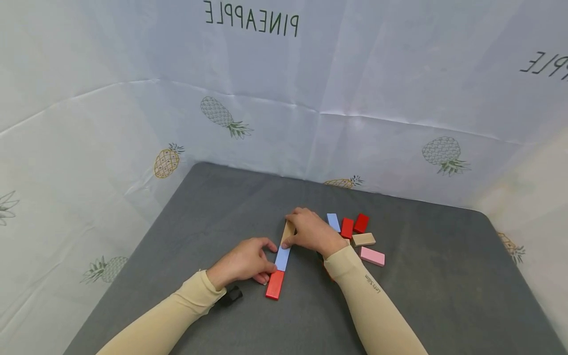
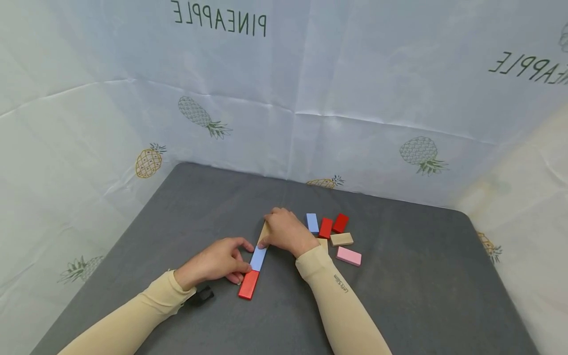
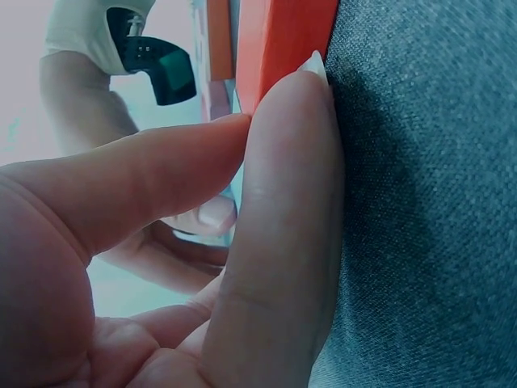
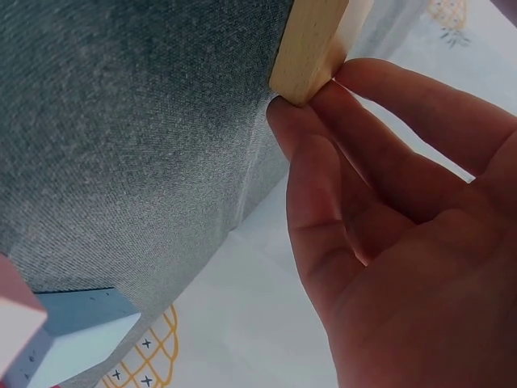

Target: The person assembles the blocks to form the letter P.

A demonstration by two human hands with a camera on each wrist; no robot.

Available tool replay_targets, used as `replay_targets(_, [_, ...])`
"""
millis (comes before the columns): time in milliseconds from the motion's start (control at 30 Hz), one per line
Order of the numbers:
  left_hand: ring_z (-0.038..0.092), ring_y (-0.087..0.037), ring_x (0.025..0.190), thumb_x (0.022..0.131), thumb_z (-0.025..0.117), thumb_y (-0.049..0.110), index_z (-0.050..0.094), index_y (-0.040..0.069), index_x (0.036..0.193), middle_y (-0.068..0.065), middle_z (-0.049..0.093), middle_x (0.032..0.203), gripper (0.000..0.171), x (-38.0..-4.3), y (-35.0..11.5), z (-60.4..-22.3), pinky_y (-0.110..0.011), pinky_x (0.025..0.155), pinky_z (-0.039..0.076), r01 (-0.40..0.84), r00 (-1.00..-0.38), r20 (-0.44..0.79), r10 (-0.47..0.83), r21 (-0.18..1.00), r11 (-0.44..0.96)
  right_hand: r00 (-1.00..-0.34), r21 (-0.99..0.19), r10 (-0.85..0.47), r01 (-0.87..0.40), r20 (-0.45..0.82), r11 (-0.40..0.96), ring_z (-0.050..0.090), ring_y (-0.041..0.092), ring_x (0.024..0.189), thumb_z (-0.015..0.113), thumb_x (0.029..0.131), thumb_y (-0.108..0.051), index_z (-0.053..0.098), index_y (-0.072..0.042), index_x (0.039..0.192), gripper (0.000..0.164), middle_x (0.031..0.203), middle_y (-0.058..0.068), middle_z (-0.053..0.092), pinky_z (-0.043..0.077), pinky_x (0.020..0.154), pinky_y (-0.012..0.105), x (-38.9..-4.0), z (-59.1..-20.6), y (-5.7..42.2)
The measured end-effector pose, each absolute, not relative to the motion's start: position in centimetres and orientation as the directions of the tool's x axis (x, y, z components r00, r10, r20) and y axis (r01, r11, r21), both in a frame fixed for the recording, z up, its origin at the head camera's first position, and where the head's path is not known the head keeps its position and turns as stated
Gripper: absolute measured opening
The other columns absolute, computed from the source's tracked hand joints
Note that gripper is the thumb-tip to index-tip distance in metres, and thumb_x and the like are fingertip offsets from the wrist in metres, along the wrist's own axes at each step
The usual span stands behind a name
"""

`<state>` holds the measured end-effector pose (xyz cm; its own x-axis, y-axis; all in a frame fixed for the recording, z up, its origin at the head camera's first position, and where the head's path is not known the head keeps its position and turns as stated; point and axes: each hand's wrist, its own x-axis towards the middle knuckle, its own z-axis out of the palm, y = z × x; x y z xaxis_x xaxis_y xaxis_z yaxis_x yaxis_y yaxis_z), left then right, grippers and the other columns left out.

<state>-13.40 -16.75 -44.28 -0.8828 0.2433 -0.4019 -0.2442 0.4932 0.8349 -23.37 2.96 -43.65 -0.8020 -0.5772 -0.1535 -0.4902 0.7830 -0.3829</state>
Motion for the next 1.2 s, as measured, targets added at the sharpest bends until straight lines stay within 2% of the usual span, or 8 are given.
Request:
replay_targets(533, [0.073,-0.016,0.060,0.087,0.084,0.001,0.065,0.006,0.130,-0.012,0.071,0.080,0.048,-13.1,-16.9,-44.1,-0.033,0.061,0.066,-0.245,-0.875,-0.411,0.255,0.832,0.498,-0.788,-0.387,-0.600,-0.513,-0.142,0.766,0.062,0.026,0.117,0.095,0.084,-0.037,0.067,-0.004,0.145,0.074,0.136,0.012,0.069,0.059,0.104,0.043,-22.5,-43.5,2.9])
replay_targets(700, [0.073,-0.015,0.060,0.087,0.084,0.001,0.065,0.006,0.131,-0.011,0.071,0.080,0.048,-13.2,-17.0,-44.1,-0.032,0.061,0.066,-0.237,-0.874,-0.408,0.264,0.832,0.502,-0.787,-0.393,-0.601,-0.512,-0.143,0.764,0.062,0.026,0.120,0.095,0.085,-0.037,0.066,-0.004,0.146,0.076,0.137,0.012,0.069,0.058,0.107,0.043,-22.4,-43.5,2.9])
replay_targets(933, [0.074,-0.017,0.060,0.090,0.085,0.013,0.064,0.005,0.130,-0.013,0.073,0.082,0.046,-13.8,-16.8,-44.3,-0.034,0.061,0.066,-0.228,-0.868,-0.403,0.291,0.843,0.487,-0.808,-0.420,-0.576,-0.483,-0.123,0.768,0.059,0.031,0.140,0.087,0.093,-0.043,0.063,-0.008,0.150,0.071,0.150,0.013,0.064,0.052,0.119,0.050,-23.3,-43.3,6.4])
replay_targets(1200, [0.070,-0.017,0.056,0.093,0.082,0.015,0.063,0.002,0.122,-0.015,0.073,0.080,0.037,-14.8,-17.0,-44.0,-0.035,0.061,0.067,-0.259,-0.856,-0.430,0.287,0.837,0.483,-0.886,-0.408,-0.457,-0.389,-0.082,0.826,0.052,0.042,0.147,0.079,0.101,-0.027,0.059,-0.003,0.153,0.061,0.156,0.020,0.058,0.047,0.121,0.060,-24.7,-42.8,12.1])
